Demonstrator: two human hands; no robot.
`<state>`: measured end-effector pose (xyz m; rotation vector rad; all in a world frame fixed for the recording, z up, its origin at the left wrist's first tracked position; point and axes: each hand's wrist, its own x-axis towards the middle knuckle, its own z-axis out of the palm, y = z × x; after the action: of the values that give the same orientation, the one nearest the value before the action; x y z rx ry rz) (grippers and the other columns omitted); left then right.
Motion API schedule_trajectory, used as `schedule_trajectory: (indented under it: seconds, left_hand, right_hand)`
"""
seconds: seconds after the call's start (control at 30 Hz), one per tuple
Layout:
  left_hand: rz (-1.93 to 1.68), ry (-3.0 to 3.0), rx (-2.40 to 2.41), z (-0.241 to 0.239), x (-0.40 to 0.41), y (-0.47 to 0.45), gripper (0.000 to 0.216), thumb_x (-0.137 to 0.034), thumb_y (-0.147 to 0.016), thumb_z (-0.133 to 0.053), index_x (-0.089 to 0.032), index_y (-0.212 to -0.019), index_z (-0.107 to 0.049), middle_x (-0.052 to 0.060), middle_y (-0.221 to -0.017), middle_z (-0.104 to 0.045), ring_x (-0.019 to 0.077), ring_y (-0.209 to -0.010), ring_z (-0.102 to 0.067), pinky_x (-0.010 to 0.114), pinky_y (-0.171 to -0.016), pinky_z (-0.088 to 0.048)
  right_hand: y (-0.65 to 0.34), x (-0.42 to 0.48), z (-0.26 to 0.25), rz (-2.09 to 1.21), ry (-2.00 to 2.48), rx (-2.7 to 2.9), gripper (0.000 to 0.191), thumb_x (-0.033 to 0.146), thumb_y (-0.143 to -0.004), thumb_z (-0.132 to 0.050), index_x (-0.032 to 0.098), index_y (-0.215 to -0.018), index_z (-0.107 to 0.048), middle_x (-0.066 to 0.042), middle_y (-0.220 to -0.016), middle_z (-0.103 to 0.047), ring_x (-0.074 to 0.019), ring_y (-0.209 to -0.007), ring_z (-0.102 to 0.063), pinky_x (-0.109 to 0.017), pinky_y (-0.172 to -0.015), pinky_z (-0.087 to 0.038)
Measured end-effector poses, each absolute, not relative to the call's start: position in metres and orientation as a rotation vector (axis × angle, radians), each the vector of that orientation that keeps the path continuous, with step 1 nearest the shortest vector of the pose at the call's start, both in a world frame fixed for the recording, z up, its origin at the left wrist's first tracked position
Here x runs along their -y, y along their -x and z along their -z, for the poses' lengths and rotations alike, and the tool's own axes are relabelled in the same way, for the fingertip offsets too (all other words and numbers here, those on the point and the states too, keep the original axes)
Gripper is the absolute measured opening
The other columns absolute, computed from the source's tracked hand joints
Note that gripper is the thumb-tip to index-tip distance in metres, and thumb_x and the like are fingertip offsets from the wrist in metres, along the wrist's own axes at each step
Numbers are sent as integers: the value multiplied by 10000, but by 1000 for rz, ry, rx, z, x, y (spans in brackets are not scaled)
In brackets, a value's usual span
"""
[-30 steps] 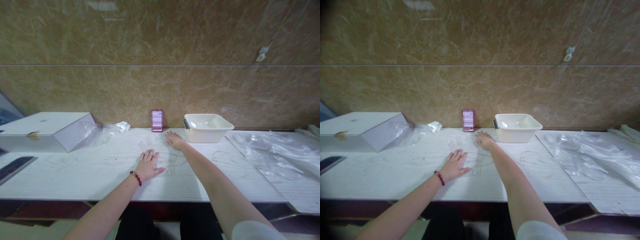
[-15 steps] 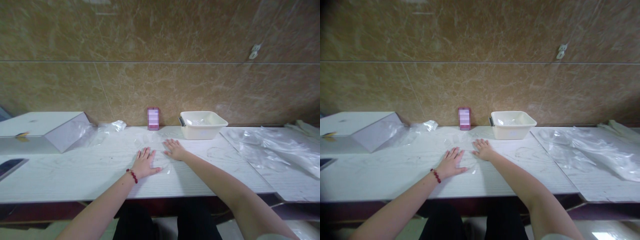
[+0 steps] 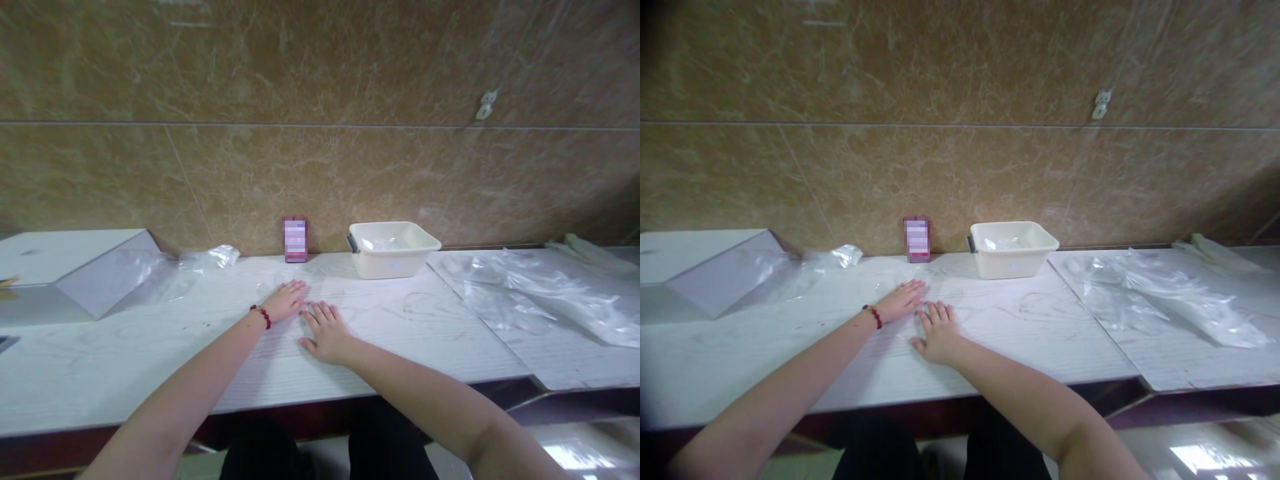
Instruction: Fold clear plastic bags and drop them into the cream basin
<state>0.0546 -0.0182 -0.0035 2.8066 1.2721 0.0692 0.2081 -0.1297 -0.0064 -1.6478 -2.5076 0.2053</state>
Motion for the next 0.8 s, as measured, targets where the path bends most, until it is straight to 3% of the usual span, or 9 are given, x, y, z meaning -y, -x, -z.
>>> schedule_trajectory:
  seconds: [0.23,0.43,0.53,0.63,0.8]
  left_hand:
    - [42,-2812,-1314,-2,-11,-39,510,-515,-793,-207,-315,-1261,-249,12,-1363,-177,200,-1234,-133,409,-969,-95]
    - [35,-2767,-1441,-2,-25,-40,503,-488,-808,-177,-296,-1269,-237,21,-1362,-180,213,-1234,-124,435,-962,-93]
    - [-52,-2712,-1590,-4,-19,-42,533,-459,-816,-161,-211,-1283,-231,65,-1353,-201,223,-1238,-106,440,-962,-102]
    - [-62,-2719,-1535,-7,4,-39,577,-477,-808,-177,-164,-1292,-209,86,-1345,-218,218,-1234,-131,414,-969,-121]
    - [12,-2750,-1366,-5,55,-25,614,-552,-781,-184,-224,-1300,-172,52,-1357,-183,204,-1239,-121,397,-983,-89]
  right_hand:
    - [-210,130,3,-200,1721,2470,686,609,-734,-214,215,-1295,-209,-87,-1364,-122,-325,-1225,-32,-511,-936,-23]
    - [-214,130,1,-236,1660,2427,710,648,-702,-250,239,-1282,-232,-88,-1358,-153,-319,-1223,-63,-491,-938,-68]
    - [-228,116,-10,-199,1695,2279,563,553,-763,-271,249,-1235,-311,-85,-1285,-318,-259,-1181,-239,-419,-926,-187]
    - [-253,88,-25,-222,1903,2109,376,387,-808,-295,200,-1094,-453,-103,-1061,-516,-205,-982,-467,-336,-819,-334]
    - [-284,47,-32,-328,2126,2140,346,365,-736,-434,138,-982,-521,-134,-960,-567,-225,-873,-538,-301,-716,-394]
